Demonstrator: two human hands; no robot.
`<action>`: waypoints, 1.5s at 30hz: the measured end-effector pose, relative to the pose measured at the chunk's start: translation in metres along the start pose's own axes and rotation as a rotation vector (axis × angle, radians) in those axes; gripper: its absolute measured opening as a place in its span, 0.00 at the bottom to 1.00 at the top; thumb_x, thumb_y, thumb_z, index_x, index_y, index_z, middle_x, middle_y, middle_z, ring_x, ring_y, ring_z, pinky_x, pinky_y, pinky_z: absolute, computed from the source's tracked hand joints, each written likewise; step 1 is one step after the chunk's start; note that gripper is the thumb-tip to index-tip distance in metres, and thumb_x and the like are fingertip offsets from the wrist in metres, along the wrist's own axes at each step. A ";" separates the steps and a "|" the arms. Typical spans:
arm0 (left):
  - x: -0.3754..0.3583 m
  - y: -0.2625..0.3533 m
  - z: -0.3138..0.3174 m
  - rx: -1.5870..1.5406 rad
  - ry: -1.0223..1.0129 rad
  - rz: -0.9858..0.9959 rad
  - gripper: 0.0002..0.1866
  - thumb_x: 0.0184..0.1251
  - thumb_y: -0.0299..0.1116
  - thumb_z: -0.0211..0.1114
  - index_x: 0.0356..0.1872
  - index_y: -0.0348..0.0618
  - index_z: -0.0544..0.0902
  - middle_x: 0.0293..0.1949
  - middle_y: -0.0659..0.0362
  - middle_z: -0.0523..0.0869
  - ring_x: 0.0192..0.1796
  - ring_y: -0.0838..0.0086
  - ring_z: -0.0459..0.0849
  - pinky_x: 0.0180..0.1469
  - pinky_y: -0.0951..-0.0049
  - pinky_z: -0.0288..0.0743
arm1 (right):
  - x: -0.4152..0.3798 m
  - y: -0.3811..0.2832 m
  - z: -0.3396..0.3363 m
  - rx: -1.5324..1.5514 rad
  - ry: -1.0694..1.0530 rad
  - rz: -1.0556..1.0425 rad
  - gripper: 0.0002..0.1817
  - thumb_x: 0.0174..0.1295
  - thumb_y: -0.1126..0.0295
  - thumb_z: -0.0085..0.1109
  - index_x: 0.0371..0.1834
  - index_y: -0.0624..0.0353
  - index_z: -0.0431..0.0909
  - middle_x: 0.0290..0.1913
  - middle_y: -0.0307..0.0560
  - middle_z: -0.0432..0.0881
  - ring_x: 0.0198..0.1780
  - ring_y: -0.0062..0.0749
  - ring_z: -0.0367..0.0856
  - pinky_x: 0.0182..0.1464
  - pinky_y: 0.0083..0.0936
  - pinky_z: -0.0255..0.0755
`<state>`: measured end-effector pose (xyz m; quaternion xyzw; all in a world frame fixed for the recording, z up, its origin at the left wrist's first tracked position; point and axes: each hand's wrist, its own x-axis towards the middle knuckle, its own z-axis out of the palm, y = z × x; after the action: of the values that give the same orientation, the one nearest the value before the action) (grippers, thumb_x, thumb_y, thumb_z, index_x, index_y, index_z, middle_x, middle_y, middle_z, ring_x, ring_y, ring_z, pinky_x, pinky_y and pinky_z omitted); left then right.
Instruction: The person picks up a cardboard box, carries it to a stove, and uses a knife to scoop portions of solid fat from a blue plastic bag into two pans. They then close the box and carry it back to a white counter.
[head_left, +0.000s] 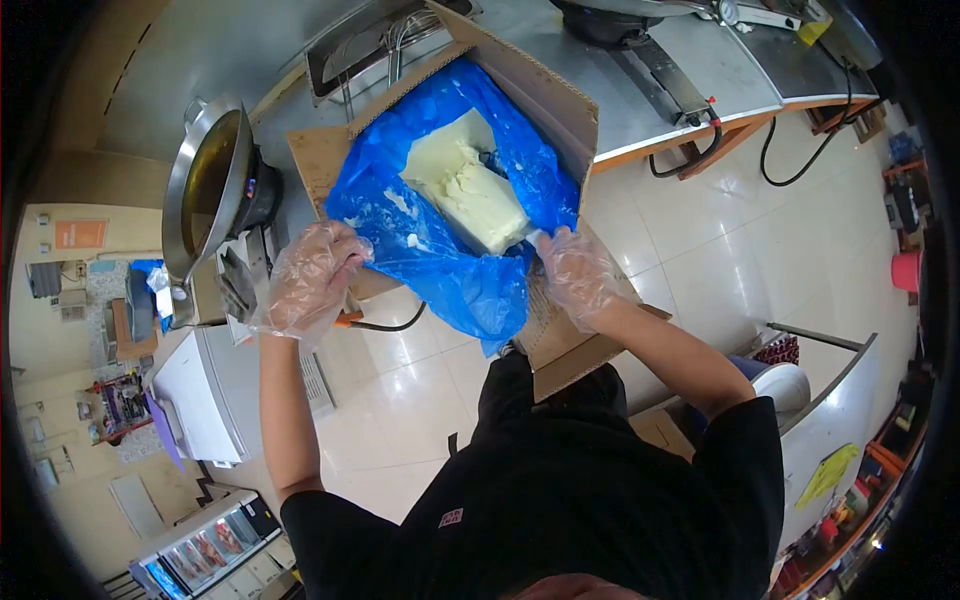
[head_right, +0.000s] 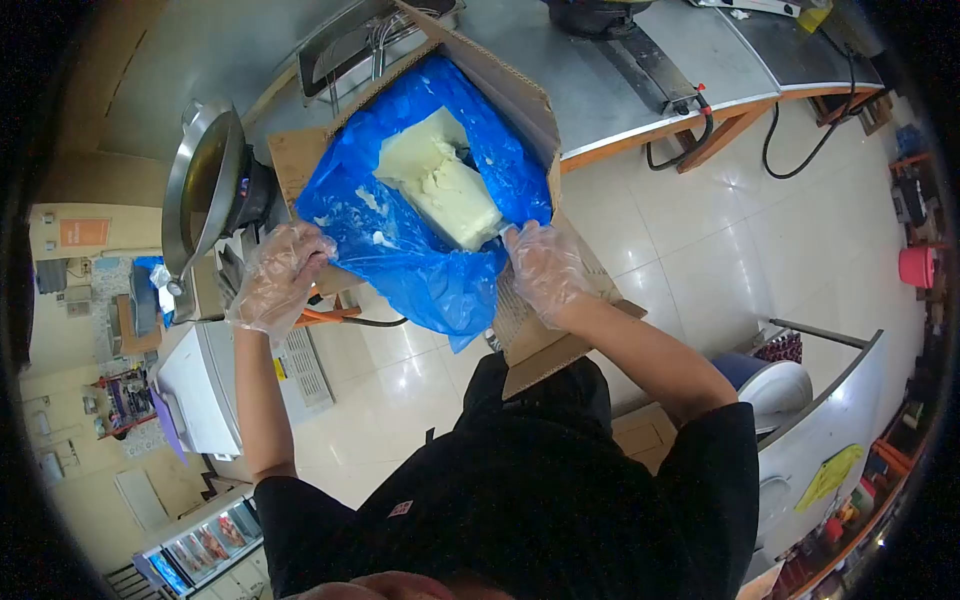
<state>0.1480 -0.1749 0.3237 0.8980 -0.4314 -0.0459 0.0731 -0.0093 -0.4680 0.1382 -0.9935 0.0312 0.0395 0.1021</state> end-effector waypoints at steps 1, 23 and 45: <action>-0.001 0.001 0.003 0.014 0.016 0.004 0.04 0.65 0.28 0.65 0.39 0.46 0.85 0.45 0.56 0.83 0.52 0.57 0.81 0.58 0.57 0.76 | 0.005 0.000 0.012 -0.040 0.037 0.008 0.12 0.72 0.68 0.48 0.54 0.58 0.74 0.45 0.56 0.84 0.44 0.50 0.88 0.44 0.45 0.80; -0.019 -0.011 0.080 -0.248 0.399 -0.244 0.14 0.51 0.39 0.76 0.32 0.46 0.80 0.43 0.55 0.82 0.50 0.55 0.80 0.53 0.57 0.74 | -0.001 -0.024 -0.015 0.313 -0.132 0.196 0.23 0.66 0.62 0.59 0.62 0.59 0.73 0.44 0.66 0.85 0.46 0.63 0.85 0.47 0.52 0.79; -0.026 -0.024 0.104 -0.334 0.529 -0.216 0.13 0.48 0.37 0.78 0.33 0.48 0.83 0.44 0.56 0.83 0.53 0.57 0.80 0.56 0.57 0.76 | -0.047 -0.044 -0.024 -0.010 -0.195 0.388 0.24 0.75 0.50 0.46 0.63 0.55 0.73 0.41 0.65 0.86 0.45 0.63 0.86 0.47 0.55 0.79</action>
<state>0.1352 -0.1496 0.2177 0.8948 -0.2864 0.1113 0.3238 -0.0512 -0.4272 0.1749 -0.9608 0.2117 0.1543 0.0904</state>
